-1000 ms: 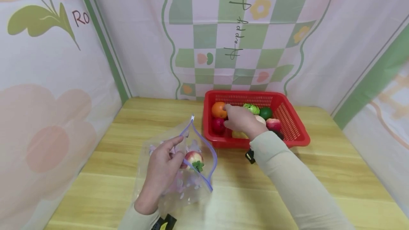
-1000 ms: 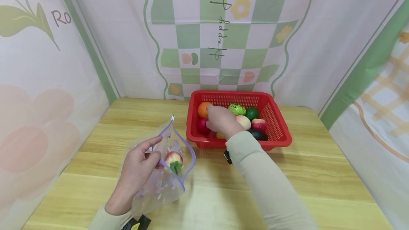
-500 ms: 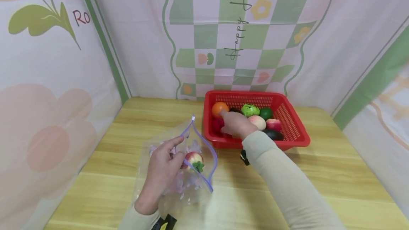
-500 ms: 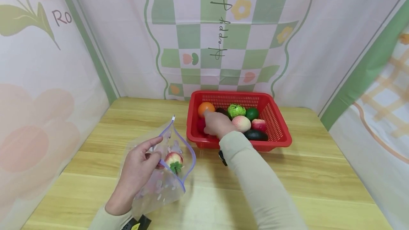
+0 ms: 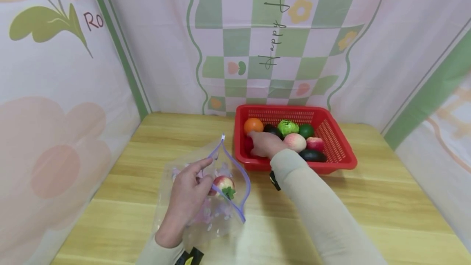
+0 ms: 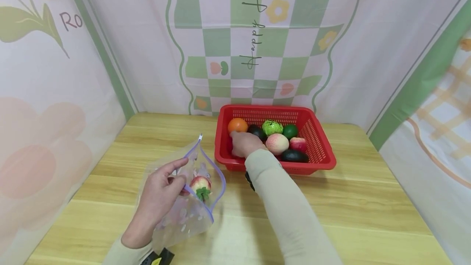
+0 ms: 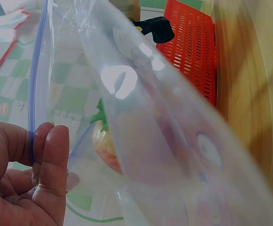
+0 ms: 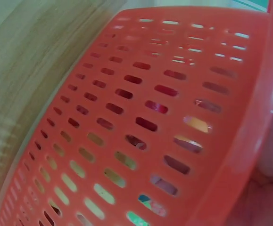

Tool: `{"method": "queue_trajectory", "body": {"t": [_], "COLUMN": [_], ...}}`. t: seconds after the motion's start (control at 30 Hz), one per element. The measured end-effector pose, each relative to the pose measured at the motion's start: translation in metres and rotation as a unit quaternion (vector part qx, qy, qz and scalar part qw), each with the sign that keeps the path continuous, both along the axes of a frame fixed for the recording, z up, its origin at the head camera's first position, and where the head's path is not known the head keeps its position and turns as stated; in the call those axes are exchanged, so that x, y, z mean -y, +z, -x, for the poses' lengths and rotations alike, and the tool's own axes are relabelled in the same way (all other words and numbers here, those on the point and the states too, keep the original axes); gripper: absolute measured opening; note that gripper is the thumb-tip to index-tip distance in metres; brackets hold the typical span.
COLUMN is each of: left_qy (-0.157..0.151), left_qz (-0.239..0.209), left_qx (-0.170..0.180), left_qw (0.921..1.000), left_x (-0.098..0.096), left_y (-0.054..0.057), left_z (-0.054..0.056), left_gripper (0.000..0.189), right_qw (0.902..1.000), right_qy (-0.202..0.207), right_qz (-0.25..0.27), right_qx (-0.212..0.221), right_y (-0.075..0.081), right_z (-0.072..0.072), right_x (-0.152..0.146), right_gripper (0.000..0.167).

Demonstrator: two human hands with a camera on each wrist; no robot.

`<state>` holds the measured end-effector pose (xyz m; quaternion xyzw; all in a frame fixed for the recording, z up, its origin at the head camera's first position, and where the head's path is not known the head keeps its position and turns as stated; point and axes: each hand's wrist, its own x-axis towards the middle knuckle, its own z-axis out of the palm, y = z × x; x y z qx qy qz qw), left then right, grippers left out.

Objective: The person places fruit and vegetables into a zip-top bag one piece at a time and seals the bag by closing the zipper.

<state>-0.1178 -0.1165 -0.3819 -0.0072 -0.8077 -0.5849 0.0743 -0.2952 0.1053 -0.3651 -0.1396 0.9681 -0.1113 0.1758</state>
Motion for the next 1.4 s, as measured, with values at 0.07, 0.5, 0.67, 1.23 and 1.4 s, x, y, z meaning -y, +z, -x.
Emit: {"method": "queue_trajectory", "body": {"t": [0.07, 0.5, 0.67, 1.23, 1.4], "left_qy": [0.0, 0.001, 0.001, -0.001, -0.002], "left_qz": [0.001, 0.01, 0.005, 0.006, 0.006], "left_qx": [0.001, -0.006, -0.005, -0.003, -0.004], "left_qw": [1.0, 0.9999, 1.0, 1.0, 1.0], "left_x": [0.0, 0.0, 0.0, 0.0, -0.001], "left_y": [0.0, -0.001, -0.001, 0.0, 0.001], "left_z": [0.0, -0.002, -0.002, -0.002, -0.002], "left_gripper": [0.048, 0.047, 0.047, 0.047, 0.047], "right_qw": [1.0, 0.9987, 0.9992, 0.9993, 0.9997], "right_qy": [-0.003, 0.022, 0.01, 0.02, 0.016], "right_qz": [-0.001, -0.043, -0.029, -0.024, 0.008], "right_qx": [0.007, 0.016, 0.026, 0.02, -0.016], "right_y": [-0.001, -0.006, -0.008, -0.004, 0.003], "right_z": [0.001, 0.0, -0.002, 0.0, -0.005], "right_x": [0.001, 0.004, 0.003, -0.004, -0.013], "right_gripper": [0.043, 0.024, 0.026, 0.043, 0.047]}}
